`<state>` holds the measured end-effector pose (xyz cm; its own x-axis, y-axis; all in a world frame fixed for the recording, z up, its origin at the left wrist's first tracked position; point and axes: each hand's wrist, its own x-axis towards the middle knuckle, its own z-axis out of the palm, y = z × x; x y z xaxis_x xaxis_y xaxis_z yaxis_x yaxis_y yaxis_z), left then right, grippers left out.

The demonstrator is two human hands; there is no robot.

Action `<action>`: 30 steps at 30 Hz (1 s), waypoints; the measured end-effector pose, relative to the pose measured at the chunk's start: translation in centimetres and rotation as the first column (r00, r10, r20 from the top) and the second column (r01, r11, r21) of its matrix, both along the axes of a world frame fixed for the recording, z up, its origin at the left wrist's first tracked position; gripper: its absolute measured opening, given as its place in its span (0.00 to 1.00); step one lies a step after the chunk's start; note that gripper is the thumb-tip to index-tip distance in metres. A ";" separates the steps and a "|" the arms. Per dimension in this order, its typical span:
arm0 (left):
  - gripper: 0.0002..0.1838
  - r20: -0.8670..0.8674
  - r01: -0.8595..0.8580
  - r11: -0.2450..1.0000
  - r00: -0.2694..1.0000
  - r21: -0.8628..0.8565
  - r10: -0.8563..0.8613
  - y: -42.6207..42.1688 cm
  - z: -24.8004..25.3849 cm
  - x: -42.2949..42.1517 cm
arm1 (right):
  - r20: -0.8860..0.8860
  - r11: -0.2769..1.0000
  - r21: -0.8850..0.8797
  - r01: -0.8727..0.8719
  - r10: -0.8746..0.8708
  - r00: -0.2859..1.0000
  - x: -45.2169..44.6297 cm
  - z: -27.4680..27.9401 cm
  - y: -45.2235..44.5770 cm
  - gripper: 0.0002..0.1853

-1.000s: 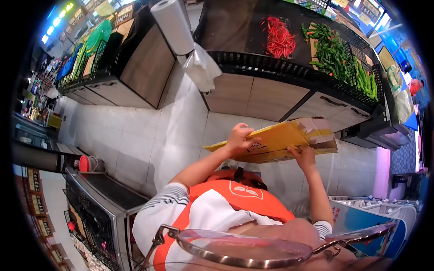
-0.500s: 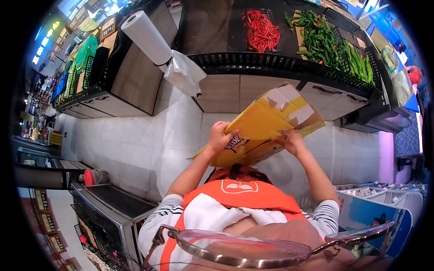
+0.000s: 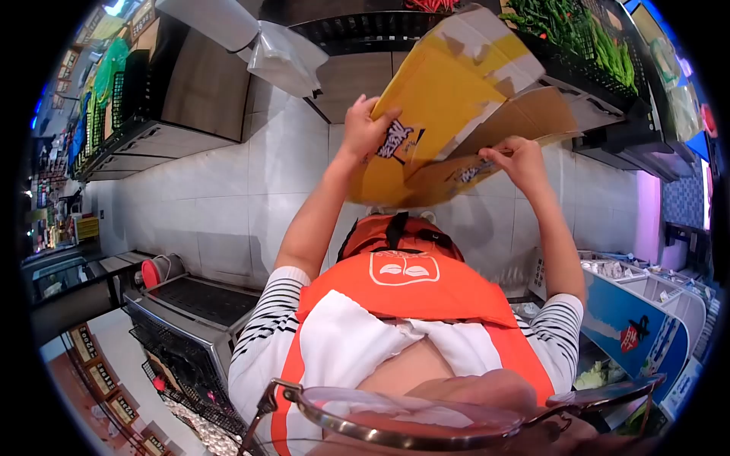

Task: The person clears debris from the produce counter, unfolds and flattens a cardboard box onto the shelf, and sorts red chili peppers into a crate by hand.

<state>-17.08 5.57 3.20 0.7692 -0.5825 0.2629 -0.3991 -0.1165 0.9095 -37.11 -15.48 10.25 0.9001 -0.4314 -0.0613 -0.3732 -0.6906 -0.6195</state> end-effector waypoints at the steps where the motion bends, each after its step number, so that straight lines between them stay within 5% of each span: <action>1: 0.18 0.004 0.006 1.000 1.000 -0.005 -0.006 -0.1 0.4 0.1 | 0.014 1.000 -0.001 0.001 -0.001 1.000 -0.3 0.0 0.0 0.17; 4: 0.17 0.037 0.012 1.000 0.999 -0.028 -0.010 -0.9 0.6 1.7 | 0.078 0.998 -0.065 0.000 0.005 0.997 -0.5 1.1 -0.3 0.17; 12: 0.13 -0.320 -0.093 0.976 0.947 -0.198 0.025 -1.0 0.1 2.5 | 0.214 0.978 -0.196 -0.065 0.107 0.971 -2.5 3.0 -0.4 0.15; 17: 0.15 -0.432 -0.130 0.960 0.902 -0.248 0.011 -0.2 4.4 2.1 | 0.293 0.956 -0.284 -0.069 0.155 0.943 -3.6 5.4 -0.2 0.13; 22: 0.18 -0.372 -0.100 0.921 0.927 -0.377 -0.051 -0.1 5.5 3.1 | 0.362 0.904 -0.424 -0.056 0.226 0.904 -4.9 8.1 0.8 0.11; 25: 0.16 -0.361 -0.096 0.948 0.932 -0.304 -0.022 0.3 6.8 2.9 | 0.339 0.919 -0.392 -0.039 0.184 0.923 -3.8 8.5 1.5 0.12; 28: 0.13 0.180 -0.026 0.982 0.982 -0.189 0.060 -0.4 7.7 1.3 | 0.189 0.902 -0.432 0.017 0.072 0.979 -2.0 6.5 0.5 0.15; 30: 0.12 0.340 -0.029 0.997 0.939 -0.072 0.052 -0.9 8.5 -0.6 | 0.055 0.834 -0.552 0.014 0.020 0.998 -1.3 4.7 -0.1 0.17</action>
